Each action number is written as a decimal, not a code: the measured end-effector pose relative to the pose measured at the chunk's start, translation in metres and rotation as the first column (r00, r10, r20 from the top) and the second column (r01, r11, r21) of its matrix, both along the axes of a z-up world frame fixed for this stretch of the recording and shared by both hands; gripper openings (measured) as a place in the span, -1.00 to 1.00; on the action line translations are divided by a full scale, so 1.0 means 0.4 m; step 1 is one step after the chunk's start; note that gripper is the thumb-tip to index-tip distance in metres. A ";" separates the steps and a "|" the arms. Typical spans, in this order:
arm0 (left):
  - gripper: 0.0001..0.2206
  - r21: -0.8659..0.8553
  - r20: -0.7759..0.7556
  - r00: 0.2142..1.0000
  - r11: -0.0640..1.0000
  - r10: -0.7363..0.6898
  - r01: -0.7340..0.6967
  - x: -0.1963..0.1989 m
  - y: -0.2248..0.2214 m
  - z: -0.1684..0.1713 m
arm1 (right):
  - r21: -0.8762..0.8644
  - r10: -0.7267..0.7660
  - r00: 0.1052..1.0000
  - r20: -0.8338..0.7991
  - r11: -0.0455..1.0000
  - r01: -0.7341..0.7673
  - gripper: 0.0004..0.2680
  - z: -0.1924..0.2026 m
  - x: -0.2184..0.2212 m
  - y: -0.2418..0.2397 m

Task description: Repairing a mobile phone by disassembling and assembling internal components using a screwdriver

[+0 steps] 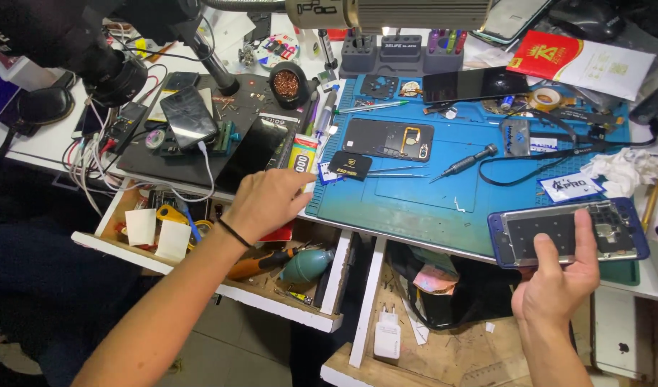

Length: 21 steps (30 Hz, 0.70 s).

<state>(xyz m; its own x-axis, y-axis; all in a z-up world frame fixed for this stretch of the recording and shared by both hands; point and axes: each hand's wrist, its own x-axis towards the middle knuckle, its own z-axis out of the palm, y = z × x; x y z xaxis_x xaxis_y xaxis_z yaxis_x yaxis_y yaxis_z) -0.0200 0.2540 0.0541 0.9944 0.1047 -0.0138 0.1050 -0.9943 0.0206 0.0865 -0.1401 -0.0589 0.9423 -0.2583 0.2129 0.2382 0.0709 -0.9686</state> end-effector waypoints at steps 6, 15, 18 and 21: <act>-0.78 0.026 0.165 0.962 0.976 -0.218 0.217 0.063 -0.006 -0.119 | 0.037 0.009 0.998 0.054 0.999 -0.011 -0.57 -0.015 -0.007 -0.001; -0.72 -0.047 0.297 0.866 0.900 -0.403 0.434 0.184 -0.049 -0.085 | 0.108 -0.013 0.995 -0.104 0.994 0.024 -0.55 0.040 -0.016 0.009; -0.76 0.015 0.296 0.848 0.890 -0.439 0.456 0.225 -0.074 -0.120 | 0.141 -0.002 0.988 -0.153 0.990 0.024 -0.54 0.060 -0.018 0.011; -0.80 0.029 0.143 0.925 0.936 -0.352 0.352 0.237 -0.152 -0.069 | 0.210 0.008 0.999 -0.045 0.978 0.001 -0.51 0.045 -0.025 0.018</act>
<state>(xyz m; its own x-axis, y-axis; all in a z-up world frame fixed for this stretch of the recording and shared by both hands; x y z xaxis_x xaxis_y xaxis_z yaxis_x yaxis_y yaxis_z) 0.0748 0.1933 0.0266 0.9585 -0.2528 0.1316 -0.2558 -0.9667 0.0066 0.0766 -0.1327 -0.0407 0.9507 -0.2893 0.1119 0.1942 0.2741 -0.9419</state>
